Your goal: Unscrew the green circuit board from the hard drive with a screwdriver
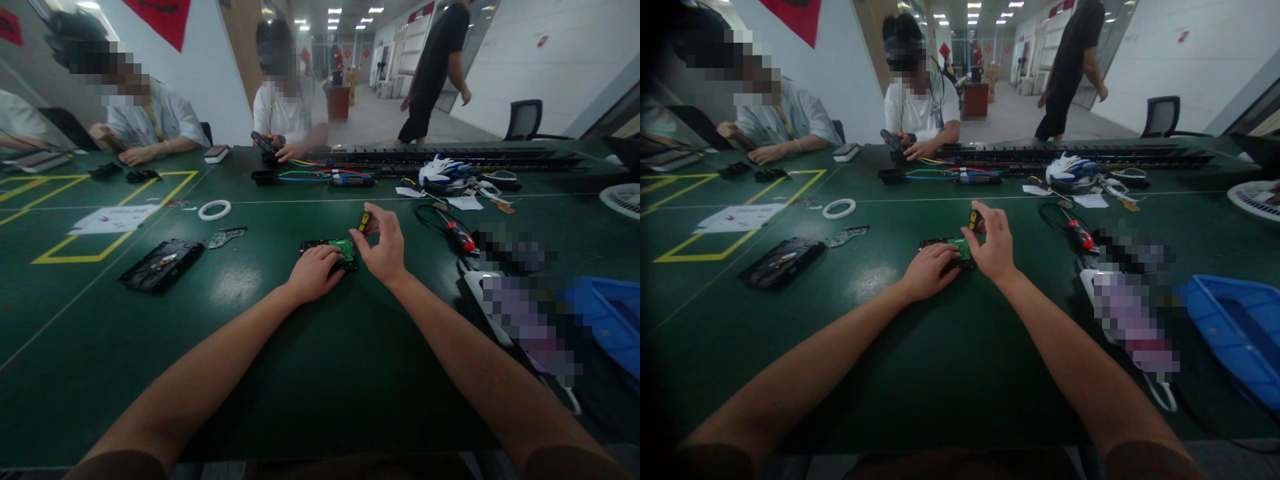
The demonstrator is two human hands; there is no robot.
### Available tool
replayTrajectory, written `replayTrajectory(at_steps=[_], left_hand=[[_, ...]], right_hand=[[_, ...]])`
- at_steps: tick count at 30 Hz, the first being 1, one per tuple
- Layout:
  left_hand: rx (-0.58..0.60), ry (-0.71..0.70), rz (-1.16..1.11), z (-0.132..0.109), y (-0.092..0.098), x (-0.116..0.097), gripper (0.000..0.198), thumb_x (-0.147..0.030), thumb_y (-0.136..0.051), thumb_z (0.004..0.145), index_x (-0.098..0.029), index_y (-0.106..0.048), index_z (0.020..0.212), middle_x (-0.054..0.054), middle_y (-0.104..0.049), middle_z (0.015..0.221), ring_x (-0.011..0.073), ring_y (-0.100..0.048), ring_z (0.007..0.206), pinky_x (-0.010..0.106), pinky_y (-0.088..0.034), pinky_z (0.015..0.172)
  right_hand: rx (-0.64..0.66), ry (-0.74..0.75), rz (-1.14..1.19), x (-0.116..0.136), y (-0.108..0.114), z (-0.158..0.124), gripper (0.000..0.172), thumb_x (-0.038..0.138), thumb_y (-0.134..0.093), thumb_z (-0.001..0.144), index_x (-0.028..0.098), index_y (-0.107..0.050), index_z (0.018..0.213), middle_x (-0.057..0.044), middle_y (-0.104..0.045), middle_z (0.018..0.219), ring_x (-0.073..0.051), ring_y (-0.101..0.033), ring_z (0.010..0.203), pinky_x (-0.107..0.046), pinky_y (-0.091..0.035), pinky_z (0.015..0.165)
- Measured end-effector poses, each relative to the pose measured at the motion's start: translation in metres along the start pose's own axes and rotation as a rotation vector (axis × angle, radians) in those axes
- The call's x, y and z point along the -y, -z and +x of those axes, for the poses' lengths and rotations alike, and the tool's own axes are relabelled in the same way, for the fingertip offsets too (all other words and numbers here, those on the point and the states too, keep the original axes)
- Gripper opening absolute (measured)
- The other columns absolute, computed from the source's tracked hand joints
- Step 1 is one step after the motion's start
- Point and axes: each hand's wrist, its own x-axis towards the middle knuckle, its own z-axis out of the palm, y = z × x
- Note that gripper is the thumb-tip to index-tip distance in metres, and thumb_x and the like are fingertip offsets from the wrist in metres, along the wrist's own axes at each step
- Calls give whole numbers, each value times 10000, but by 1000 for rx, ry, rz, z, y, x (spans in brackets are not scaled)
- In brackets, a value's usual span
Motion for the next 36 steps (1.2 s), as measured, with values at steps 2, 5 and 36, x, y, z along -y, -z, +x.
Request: replayTrajectory(at_steps=[2,5,36], left_hand=[[6,-1,-1,0,0,0,266,-365,-634,982,-199,-647,1190,107,-662,1352,297,-615,1267,508,-499,1097],[11,1,-2,-1,0,1,263,-365,-635,982,-202,-649,1187,107,-660,1356,299,-613,1272,510,-494,1106],[0,-2,7,-1,-1,1,270,-373,-628,985,-202,-645,1194,104,-663,1348,299,-622,1262,499,-506,1083]], right_hand=[[21,-2,19,1,-1,-1,552,277,-667,958,355,-489,1474,-74,-586,1165,-237,-626,879,-491,-636,804],[59,1,40,0,-2,-1,585,266,-627,976,375,-450,1522,-83,-597,1224,-260,-643,951,-518,-640,848],[79,12,51,-10,-2,-2,631,258,-518,1016,314,-312,1610,-131,-572,1443,-316,-646,1187,-550,-612,954]])
